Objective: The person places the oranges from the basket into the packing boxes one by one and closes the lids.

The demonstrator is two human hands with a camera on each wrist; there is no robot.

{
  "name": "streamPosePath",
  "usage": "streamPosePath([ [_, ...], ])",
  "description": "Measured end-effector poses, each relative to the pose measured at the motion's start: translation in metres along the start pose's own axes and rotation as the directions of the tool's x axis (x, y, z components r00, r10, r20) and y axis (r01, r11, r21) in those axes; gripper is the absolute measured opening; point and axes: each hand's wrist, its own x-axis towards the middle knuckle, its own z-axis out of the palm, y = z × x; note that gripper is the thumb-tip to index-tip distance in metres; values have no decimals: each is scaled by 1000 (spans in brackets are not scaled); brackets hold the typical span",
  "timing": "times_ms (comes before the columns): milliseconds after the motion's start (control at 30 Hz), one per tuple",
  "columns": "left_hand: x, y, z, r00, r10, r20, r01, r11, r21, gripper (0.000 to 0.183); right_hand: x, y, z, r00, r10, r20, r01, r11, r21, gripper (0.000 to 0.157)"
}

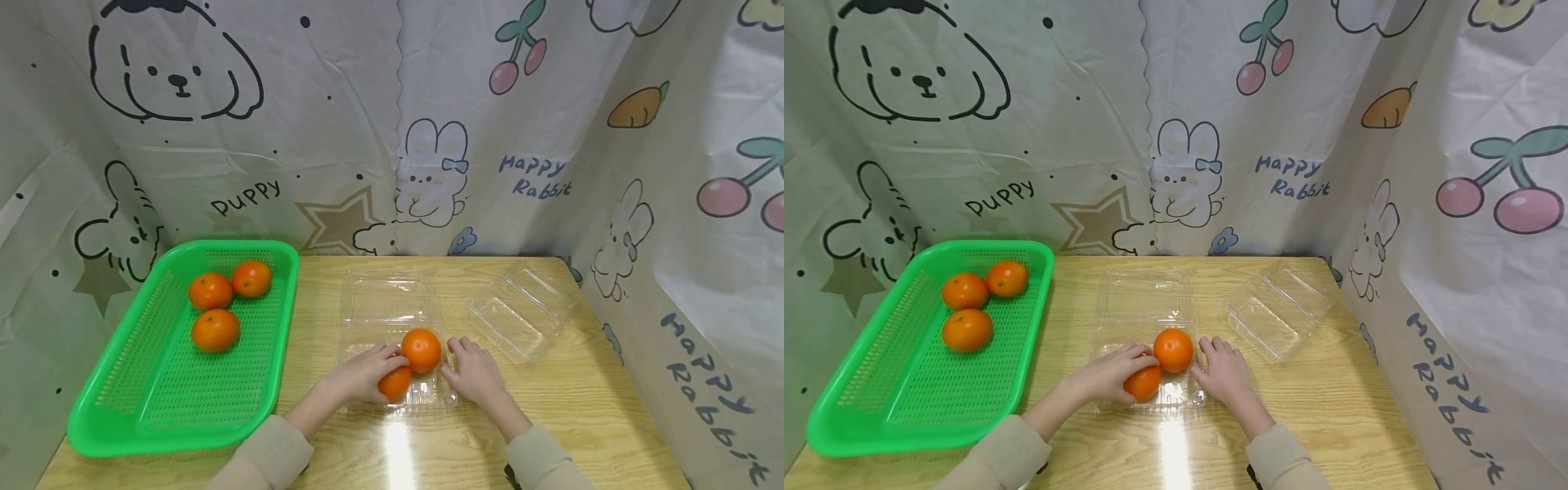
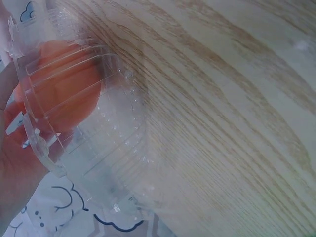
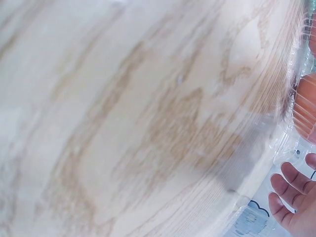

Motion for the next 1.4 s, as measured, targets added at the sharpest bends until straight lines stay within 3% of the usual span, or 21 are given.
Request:
streamPosePath([
  [533, 1, -2, 4, 998, 55, -27, -54, 998, 29, 64, -1, -1, 0, 1000, 2, -3, -2, 1000, 15, 31],
  [967, 1, 0, 0, 1000, -1, 10, 1, 1000, 9, 66, 0, 0, 0, 1000, 1, 0, -1, 1000, 18, 31],
  [1400, 1, 2, -18, 998, 38, -46, -36, 999, 31, 58, 0, 0, 0, 1000, -4, -4, 4, 1000, 10, 31],
])
